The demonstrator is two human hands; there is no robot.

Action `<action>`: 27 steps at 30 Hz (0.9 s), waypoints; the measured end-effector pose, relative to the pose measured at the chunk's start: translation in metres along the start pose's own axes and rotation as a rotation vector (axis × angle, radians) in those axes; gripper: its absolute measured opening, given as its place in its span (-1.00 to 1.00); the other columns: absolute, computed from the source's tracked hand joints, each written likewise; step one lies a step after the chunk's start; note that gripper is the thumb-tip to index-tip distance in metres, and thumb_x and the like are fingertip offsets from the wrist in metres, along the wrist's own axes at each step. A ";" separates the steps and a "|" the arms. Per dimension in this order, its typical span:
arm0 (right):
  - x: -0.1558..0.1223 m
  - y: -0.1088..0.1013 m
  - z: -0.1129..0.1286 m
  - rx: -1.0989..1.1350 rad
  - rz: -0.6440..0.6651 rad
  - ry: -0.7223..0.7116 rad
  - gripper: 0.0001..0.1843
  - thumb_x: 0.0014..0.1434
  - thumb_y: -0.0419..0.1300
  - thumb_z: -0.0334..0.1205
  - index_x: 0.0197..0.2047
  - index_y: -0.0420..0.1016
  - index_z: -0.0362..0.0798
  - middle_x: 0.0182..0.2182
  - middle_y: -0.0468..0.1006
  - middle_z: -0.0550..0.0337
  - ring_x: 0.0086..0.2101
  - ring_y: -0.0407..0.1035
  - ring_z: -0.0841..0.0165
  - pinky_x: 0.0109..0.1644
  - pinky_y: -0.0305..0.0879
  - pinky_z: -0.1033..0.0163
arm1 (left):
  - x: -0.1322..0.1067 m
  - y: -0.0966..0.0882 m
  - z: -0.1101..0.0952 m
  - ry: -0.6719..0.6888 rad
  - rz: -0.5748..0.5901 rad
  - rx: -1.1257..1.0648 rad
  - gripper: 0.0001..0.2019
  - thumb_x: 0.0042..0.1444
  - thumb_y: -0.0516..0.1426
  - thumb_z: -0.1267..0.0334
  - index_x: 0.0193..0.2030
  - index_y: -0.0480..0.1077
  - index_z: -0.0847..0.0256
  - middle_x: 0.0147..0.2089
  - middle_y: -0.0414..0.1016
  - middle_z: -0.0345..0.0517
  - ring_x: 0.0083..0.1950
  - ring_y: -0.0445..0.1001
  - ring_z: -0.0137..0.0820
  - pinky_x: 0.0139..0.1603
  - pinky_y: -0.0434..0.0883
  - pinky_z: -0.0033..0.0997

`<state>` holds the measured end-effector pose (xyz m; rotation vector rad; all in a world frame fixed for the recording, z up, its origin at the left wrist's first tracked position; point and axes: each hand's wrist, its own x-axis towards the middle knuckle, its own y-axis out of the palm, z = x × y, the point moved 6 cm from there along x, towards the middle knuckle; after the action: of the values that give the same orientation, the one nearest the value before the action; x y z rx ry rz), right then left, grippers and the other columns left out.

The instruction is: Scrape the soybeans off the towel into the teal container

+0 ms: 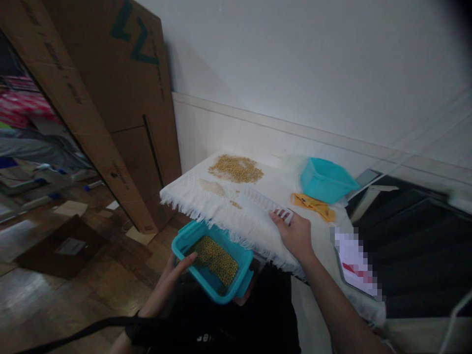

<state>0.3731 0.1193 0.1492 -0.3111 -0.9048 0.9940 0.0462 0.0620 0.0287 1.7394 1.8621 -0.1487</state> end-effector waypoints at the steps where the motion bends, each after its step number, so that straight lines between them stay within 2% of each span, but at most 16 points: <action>1: -0.002 -0.001 0.000 0.000 0.004 -0.003 -0.47 0.21 0.16 0.27 -0.51 0.49 -0.01 -0.66 0.49 0.21 -0.62 0.35 0.32 -0.49 0.19 0.28 | 0.000 0.000 0.000 -0.015 -0.011 0.004 -0.12 0.06 0.39 -0.06 0.49 0.17 -0.08 0.17 0.65 0.20 0.03 0.69 0.17 0.02 0.61 0.17; 9: -0.008 -0.003 0.002 0.027 0.022 0.013 -0.53 0.19 0.19 0.22 -0.43 0.58 -0.02 -0.59 0.59 0.17 -0.57 0.43 0.27 -0.47 0.25 0.26 | 0.001 0.001 -0.004 -0.052 -0.038 0.008 -0.16 0.04 0.40 -0.03 0.45 0.23 -0.08 0.22 0.62 0.16 0.13 0.64 0.16 0.03 0.61 0.11; 17: -0.015 0.003 0.016 0.042 0.077 -0.031 -0.57 0.24 0.17 0.16 -0.36 0.63 -0.01 -0.58 0.62 0.19 -0.54 0.51 0.25 -0.44 0.32 0.27 | -0.004 0.009 -0.013 -0.038 0.021 -0.001 -0.20 0.11 0.36 0.00 0.47 0.20 -0.06 0.30 0.55 0.17 0.17 0.62 0.15 0.06 0.59 0.09; 22: -0.029 0.001 0.035 0.001 0.104 -0.182 -0.63 0.30 0.15 0.06 -0.31 0.67 0.02 -0.50 0.69 0.19 -0.50 0.59 0.27 -0.41 0.38 0.31 | -0.008 0.011 -0.019 0.002 0.101 0.003 -0.23 0.18 0.30 -0.05 0.47 0.14 -0.10 0.44 0.39 0.09 0.19 0.61 0.02 0.10 0.58 -0.01; 27: -0.050 0.001 0.063 -0.008 0.123 -0.382 -0.68 0.39 0.12 -0.12 -0.24 0.69 0.01 -0.40 0.73 0.18 -0.43 0.63 0.32 -0.32 0.43 0.36 | 0.000 0.005 -0.017 -0.015 0.091 0.035 -0.30 0.20 0.26 -0.09 0.43 0.15 -0.12 0.47 0.35 0.04 0.10 0.65 -0.04 0.05 0.58 -0.02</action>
<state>0.3118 0.0680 0.1612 -0.1867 -1.2465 1.1872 0.0457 0.0706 0.0438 1.8382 1.7760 -0.1588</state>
